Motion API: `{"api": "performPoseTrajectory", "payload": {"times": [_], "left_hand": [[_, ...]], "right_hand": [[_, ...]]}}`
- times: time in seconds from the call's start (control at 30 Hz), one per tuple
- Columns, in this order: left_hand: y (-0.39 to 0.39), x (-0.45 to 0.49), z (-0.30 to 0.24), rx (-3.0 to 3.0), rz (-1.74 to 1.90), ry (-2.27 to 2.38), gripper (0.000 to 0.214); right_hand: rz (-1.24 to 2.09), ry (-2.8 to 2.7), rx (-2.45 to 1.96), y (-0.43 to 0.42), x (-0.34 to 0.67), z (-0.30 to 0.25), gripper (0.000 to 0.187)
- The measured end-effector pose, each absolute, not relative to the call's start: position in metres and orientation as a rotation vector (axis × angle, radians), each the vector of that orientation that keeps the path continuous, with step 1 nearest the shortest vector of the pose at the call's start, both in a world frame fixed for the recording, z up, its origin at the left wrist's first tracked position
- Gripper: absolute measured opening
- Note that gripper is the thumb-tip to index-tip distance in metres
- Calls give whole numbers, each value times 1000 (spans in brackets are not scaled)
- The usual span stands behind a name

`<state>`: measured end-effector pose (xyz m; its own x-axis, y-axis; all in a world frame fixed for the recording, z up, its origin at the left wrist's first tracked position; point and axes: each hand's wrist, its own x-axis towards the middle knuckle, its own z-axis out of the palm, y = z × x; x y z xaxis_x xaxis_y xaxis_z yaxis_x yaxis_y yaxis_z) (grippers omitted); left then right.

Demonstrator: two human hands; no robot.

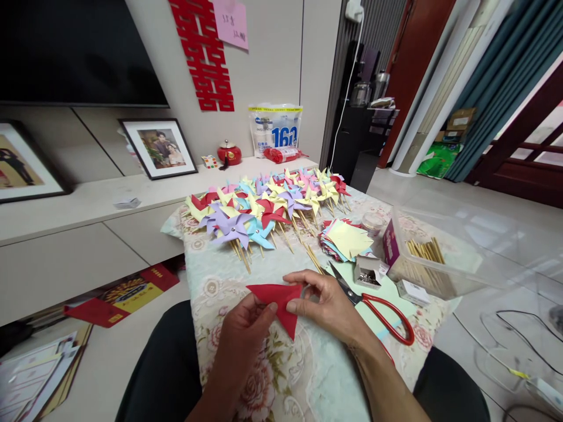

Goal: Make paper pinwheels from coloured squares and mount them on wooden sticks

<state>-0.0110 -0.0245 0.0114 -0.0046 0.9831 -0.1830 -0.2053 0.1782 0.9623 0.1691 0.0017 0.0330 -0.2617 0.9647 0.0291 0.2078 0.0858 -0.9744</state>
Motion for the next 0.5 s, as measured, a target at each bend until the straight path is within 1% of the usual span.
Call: {"api": "performPoseTrajectory", "payload": {"times": [0.07,0.1,0.3,0.43,0.5], "left_hand": [[-25,-12,10,973,1196,1158,13],[-24,-12,10,981,1207,1151,12],[-24,-6,14,781,1228,970,11],[-23,-4,17,706,1235,971,14],[-22,-5,18,648,1244,974,15]], "right_hand": [[1157,-1647,-1182,1,167,35,25],[1135,-1658,-1187,1,166,35,23],[1168,-1633,-1223,2,164,31,22],[1154,-1606,-1211,3,166,27,20],[1103,-1610,-1154,3,168,28,23]]}}
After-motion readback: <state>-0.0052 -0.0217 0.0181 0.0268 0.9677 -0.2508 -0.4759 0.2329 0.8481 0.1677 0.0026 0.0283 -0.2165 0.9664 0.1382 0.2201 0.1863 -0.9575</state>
